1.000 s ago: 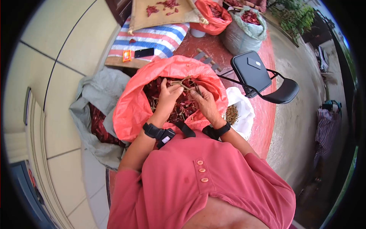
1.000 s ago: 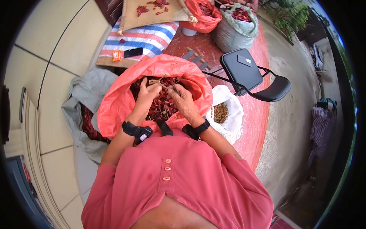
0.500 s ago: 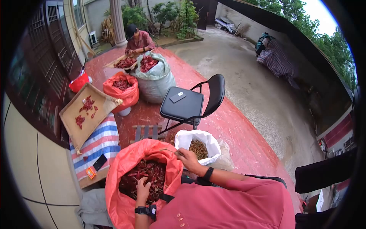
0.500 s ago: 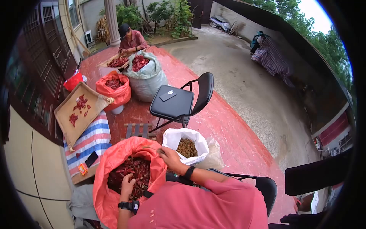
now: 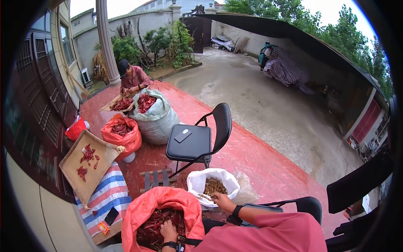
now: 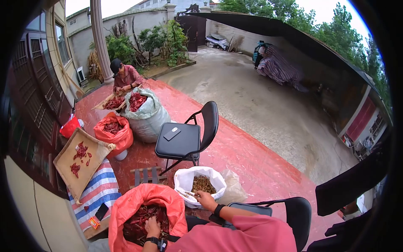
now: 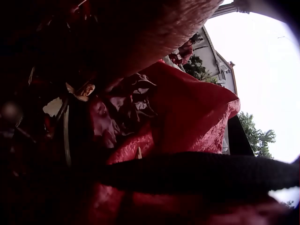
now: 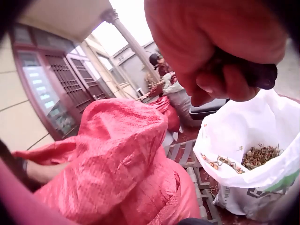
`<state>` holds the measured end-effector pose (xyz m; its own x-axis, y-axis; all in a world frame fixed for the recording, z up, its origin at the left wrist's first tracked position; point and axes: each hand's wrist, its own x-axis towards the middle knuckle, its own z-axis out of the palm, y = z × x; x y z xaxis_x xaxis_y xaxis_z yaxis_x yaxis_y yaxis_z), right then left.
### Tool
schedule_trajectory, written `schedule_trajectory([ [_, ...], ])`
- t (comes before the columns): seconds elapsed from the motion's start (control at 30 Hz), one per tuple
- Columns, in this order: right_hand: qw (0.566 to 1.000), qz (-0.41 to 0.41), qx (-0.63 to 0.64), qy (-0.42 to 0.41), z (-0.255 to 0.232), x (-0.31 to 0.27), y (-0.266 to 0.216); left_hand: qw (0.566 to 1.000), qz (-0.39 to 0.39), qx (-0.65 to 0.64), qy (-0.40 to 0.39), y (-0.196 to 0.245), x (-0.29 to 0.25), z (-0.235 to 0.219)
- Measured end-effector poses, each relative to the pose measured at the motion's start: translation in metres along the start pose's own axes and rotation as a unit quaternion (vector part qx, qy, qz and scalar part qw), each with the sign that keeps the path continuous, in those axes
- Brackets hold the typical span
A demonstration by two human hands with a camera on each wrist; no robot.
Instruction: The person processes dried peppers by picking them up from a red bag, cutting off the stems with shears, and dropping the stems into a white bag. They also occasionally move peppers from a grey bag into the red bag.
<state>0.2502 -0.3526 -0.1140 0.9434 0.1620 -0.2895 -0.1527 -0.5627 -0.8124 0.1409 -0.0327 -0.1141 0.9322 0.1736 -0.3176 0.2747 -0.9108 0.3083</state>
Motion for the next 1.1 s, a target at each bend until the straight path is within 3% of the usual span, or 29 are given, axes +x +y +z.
schedule_trajectory([
  [0.03,0.997,-0.043,-0.065,0.016,0.003,-0.004,-0.001,0.999,0.009,0.015,0.029,-0.007,0.003,0.011],
  [0.07,0.996,-0.029,-0.084,0.006,0.002,-0.012,-0.012,0.999,0.005,-0.006,0.035,-0.013,0.002,0.014],
  [0.27,0.991,-0.085,-0.094,-0.053,0.011,-0.03,-0.031,0.983,-0.017,-0.176,0.057,-0.041,-0.009,0.013],
  [0.3,0.989,-0.102,-0.098,-0.053,0.011,-0.031,-0.036,0.979,0.011,-0.188,0.074,-0.054,-0.007,0.023],
  [0.43,0.985,-0.125,-0.085,-0.085,0.004,-0.041,-0.082,0.985,-0.047,-0.145,0.086,-0.057,-0.02,0.004],
  [0.53,0.974,-0.168,-0.123,-0.087,0.016,-0.033,-0.094,0.972,-0.05,-0.221,0.068,-0.087,-0.011,0.028],
  [0.57,0.981,-0.115,-0.088,-0.13,0.01,-0.04,-0.119,0.967,-0.042,-0.245,0.057,-0.087,-0.013,0.027],
  [0.67,0.964,-0.249,0.029,-0.093,0.034,-0.037,-0.121,0.96,0.021,-0.279,0.029,-0.094,-0.018,0.033],
  [0.73,0.956,-0.254,0.005,-0.148,0.045,-0.045,-0.139,0.976,0.017,-0.212,0.039,-0.101,-0.017,0.047],
  [0.83,0.93,-0.291,-0.061,-0.218,0.065,-0.046,-0.157,0.947,-0.019,-0.307,0.088,-0.094,-0.027,0.034],
  [0.87,0.918,-0.312,-0.078,-0.233,0.074,-0.044,-0.158,0.942,0.029,-0.296,0.157,-0.09,-0.029,0.029],
  [0.93,0.902,-0.338,-0.059,-0.262,0.081,-0.044,-0.168,0.931,0.047,-0.342,0.119,-0.053,-0.059,-0.034],
  [1.0,0.891,-0.349,-0.053,-0.286,0.109,-0.034,-0.161,0.948,0.033,-0.285,0.141,-0.053,-0.066,-0.04],
  [1.03,0.898,-0.282,-0.06,-0.332,0.089,-0.047,-0.191,0.954,0.025,-0.256,0.152,-0.054,-0.069,-0.043],
  [1.1,0.898,-0.293,-0.048,-0.324,0.098,-0.044,-0.194,0.958,0.019,-0.22,0.185,-0.049,-0.073,-0.053],
])
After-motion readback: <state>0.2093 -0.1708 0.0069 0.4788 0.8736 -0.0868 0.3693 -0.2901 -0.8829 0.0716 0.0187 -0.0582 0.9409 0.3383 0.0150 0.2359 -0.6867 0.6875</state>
